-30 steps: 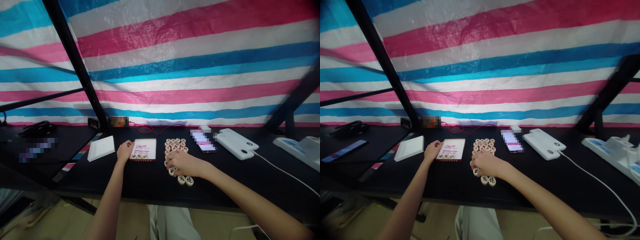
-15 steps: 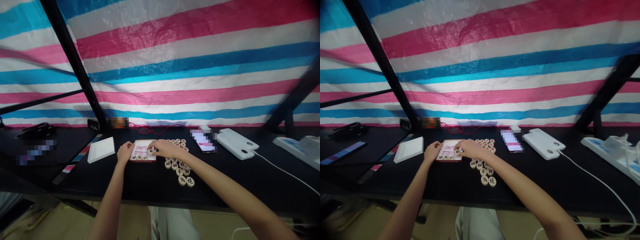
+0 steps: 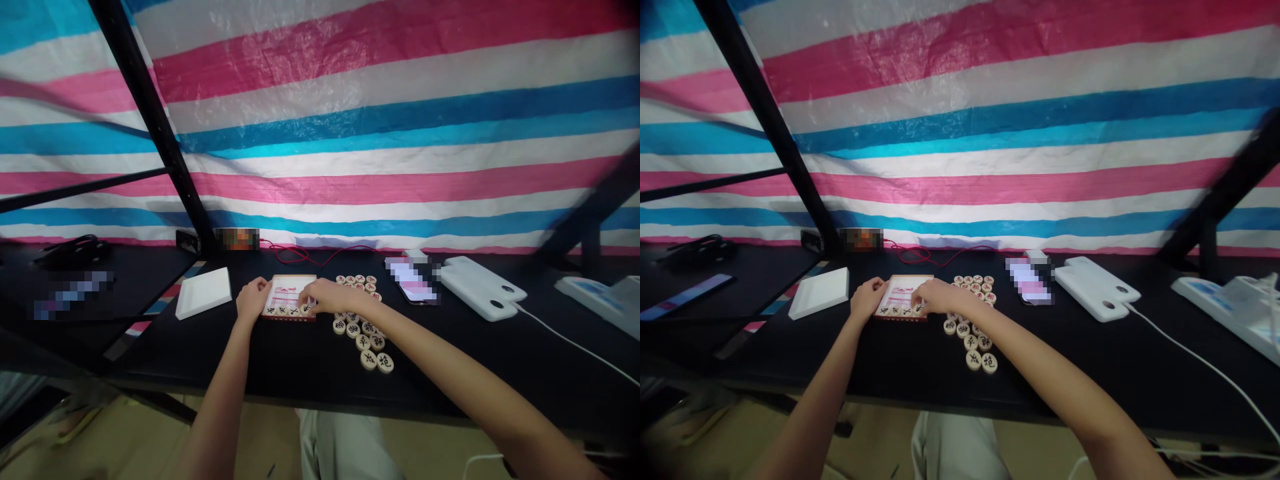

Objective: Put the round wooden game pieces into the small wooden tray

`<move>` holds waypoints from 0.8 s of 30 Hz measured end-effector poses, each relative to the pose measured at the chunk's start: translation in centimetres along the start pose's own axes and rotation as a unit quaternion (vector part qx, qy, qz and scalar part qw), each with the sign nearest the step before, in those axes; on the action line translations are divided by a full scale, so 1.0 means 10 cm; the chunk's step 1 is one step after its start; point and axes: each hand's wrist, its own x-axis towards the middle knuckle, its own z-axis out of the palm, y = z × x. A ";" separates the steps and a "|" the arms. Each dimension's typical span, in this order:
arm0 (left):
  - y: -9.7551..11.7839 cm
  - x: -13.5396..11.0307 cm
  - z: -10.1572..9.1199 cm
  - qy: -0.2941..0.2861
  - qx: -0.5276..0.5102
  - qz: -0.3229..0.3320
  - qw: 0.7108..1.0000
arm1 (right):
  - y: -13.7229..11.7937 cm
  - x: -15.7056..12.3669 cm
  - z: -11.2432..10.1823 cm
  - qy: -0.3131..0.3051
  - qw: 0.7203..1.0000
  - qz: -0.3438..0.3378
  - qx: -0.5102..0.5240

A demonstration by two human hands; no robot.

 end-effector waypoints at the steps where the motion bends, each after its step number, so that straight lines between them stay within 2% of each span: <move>1: 0.00 0.00 0.00 -0.001 0.001 -0.001 1.000 | -0.01 0.00 -0.01 -0.010 1.000 0.002 0.000; 6: 0.01 0.00 -0.01 -0.003 0.002 -0.002 1.000 | -0.02 -0.04 -0.04 0.001 0.998 0.019 0.052; 10: 0.01 -0.01 -0.01 0.000 0.004 -0.003 1.000 | 0.02 -0.08 0.01 0.020 0.994 0.005 0.107; 14: 0.01 -0.01 -0.01 -0.002 0.001 -0.001 1.000 | -0.02 -0.09 0.03 0.042 0.997 0.044 0.049; 18: 0.01 -0.01 -0.01 -0.003 -0.002 -0.001 1.000 | -0.13 -0.10 -0.01 0.034 0.996 0.077 -0.029; 24: 0.00 -0.01 0.00 0.006 -0.008 0.004 1.000 | -0.13 -0.10 0.05 0.048 0.997 0.065 -0.010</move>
